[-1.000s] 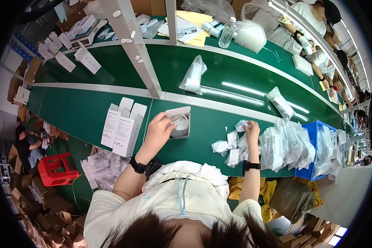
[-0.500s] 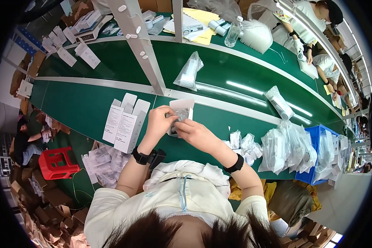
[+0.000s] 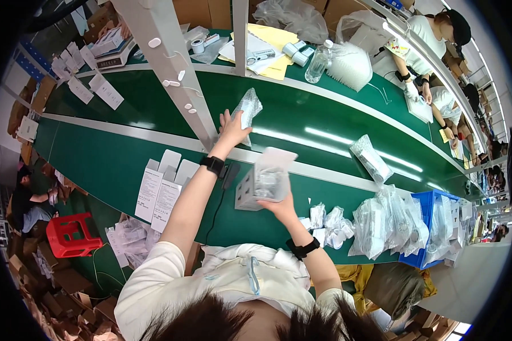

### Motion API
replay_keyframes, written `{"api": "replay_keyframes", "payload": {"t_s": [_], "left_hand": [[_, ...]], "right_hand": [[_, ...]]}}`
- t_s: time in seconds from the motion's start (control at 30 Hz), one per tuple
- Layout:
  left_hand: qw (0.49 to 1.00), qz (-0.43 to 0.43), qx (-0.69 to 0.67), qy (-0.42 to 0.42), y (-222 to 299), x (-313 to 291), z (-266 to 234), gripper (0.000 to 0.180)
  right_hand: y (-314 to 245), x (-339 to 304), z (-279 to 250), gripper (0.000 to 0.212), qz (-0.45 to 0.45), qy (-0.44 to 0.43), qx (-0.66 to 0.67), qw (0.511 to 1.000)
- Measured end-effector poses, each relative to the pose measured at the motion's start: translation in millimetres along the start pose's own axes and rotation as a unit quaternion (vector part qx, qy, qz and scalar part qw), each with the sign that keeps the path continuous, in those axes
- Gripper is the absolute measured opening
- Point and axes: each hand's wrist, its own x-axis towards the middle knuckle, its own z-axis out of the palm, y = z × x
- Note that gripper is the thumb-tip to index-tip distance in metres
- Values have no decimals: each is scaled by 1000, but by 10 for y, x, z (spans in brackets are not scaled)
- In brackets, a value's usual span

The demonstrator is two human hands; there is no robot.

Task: The person packs handheld fans by placing each bubble-wrapped fan and a charging cable into a small white box. This process is repeated for several units before the person gathers the completed boxes from the table.

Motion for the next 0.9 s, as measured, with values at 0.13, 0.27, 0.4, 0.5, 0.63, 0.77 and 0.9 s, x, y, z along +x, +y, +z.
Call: {"api": "replay_keyframes", "payload": {"t_s": [0.13,0.27,0.4,0.5,0.63,0.77,0.9], "left_hand": [[972,-111,202,-52,-58,197,187,58],[976,-115,163,-88,127,-178,209,60],[960,8,119,-255,759,-1077,313,64],[933,33,66,-353,922,-1430,199,59],[969,83,-59,-226,618,-1445,-259,55],[978,-5,210,2,-17,-1435,-1019,56],[969,-93,229,-19,-455,-1789,-1339,54]], "right_hand": [[-210,367,-643,96,-51,137,-66,987],[-524,1123,-1019,93,-144,208,-175,951],[-449,1554,-1343,94,-146,225,-189,945],[-396,1595,-1410,94,-139,183,-155,961],[-313,1452,-1962,91,-70,82,-591,799],[-254,1260,-2705,83,201,113,-793,564],[-316,1257,-2766,79,270,57,-755,595]]}}
